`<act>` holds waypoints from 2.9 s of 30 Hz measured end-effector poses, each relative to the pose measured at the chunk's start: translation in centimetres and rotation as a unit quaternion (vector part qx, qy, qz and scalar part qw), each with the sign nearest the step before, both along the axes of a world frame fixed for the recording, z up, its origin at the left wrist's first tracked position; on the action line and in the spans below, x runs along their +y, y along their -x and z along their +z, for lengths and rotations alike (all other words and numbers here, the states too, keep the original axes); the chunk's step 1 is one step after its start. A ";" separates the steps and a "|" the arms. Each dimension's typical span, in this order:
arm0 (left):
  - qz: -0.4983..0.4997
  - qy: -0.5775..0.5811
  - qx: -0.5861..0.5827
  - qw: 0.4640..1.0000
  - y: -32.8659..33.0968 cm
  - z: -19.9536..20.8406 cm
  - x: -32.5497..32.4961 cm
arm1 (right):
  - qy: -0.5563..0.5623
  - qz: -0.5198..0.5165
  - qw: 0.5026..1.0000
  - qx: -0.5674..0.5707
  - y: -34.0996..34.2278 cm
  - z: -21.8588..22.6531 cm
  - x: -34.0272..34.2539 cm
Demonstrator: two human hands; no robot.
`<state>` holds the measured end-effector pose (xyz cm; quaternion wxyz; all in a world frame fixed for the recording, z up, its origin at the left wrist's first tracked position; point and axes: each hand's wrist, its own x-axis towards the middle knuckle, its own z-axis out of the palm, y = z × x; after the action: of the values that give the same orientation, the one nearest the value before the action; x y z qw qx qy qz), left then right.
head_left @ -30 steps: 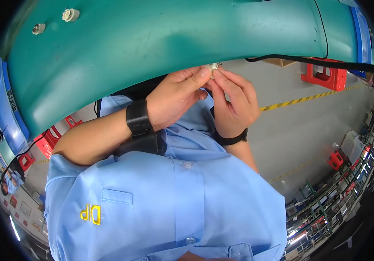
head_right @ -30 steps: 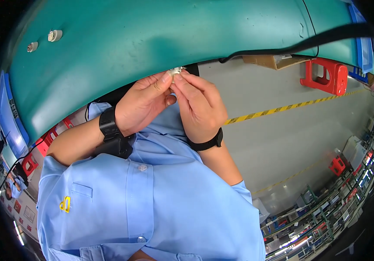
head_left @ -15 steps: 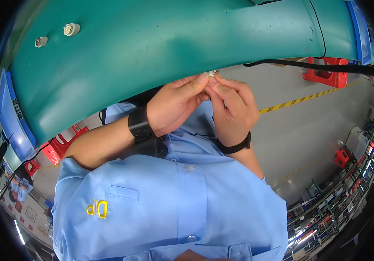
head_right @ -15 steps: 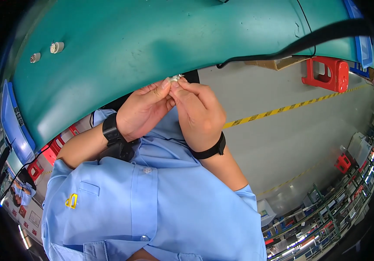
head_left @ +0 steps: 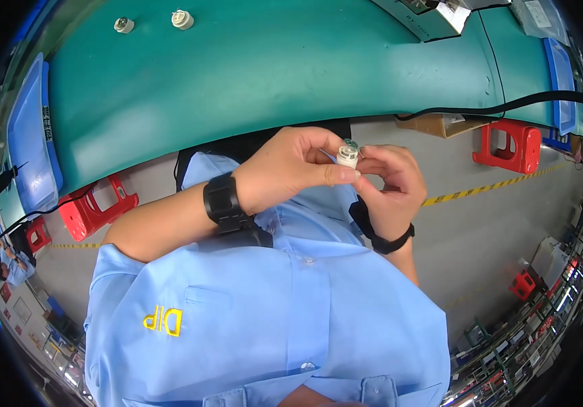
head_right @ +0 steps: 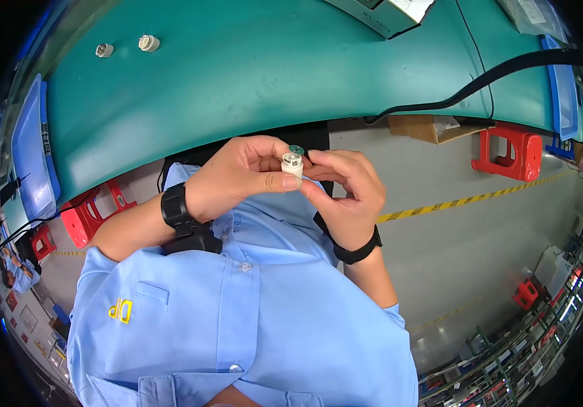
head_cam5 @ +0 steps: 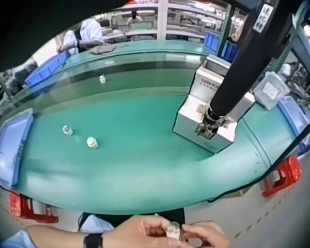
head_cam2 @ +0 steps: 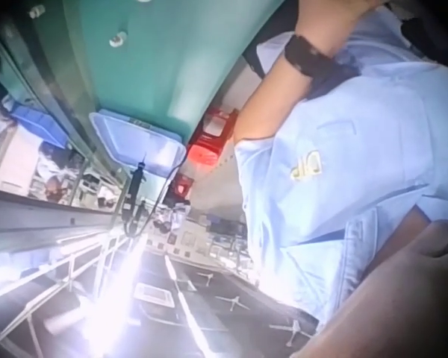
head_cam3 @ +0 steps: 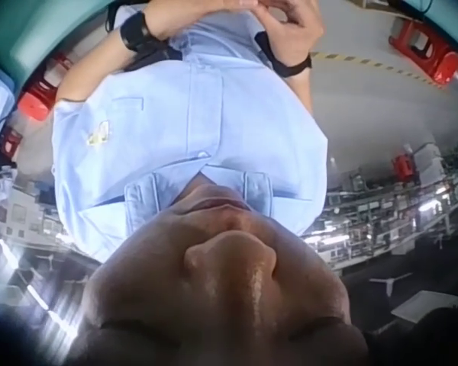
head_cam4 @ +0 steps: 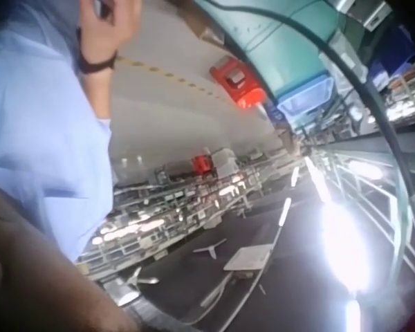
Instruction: Assembling small electronic components by hand and using an electric screwdriver on a production line.
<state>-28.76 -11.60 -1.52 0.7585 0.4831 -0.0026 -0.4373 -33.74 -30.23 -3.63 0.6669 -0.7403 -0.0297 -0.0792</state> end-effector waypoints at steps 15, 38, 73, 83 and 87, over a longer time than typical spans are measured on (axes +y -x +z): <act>0.046 -0.013 -0.083 0.995 -2.3 1.8 2.3 | 0.086 0.051 0.991 -0.089 -3.8 2.5 1.8; 0.109 -0.053 -0.306 0.944 -11.0 4.9 6.9 | 0.103 -0.294 0.888 -0.339 -12.6 17.5 -8.2; 0.159 -0.300 -0.406 0.848 -12.8 1.2 4.8 | -0.150 0.146 0.947 -0.242 -17.2 14.1 -2.0; 0.165 -0.320 -0.351 0.864 -13.0 3.3 5.1 | -0.134 0.131 0.953 -0.240 -16.9 13.4 -2.7; 0.145 -0.442 -0.477 0.746 -14.1 9.2 7.3 | -0.144 0.138 0.944 -0.263 -17.0 13.4 -3.1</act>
<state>-14.63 -4.34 7.69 0.4144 0.9045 -0.0999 0.0131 -16.78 -33.29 9.73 0.7395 -0.5777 -0.2938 -0.1819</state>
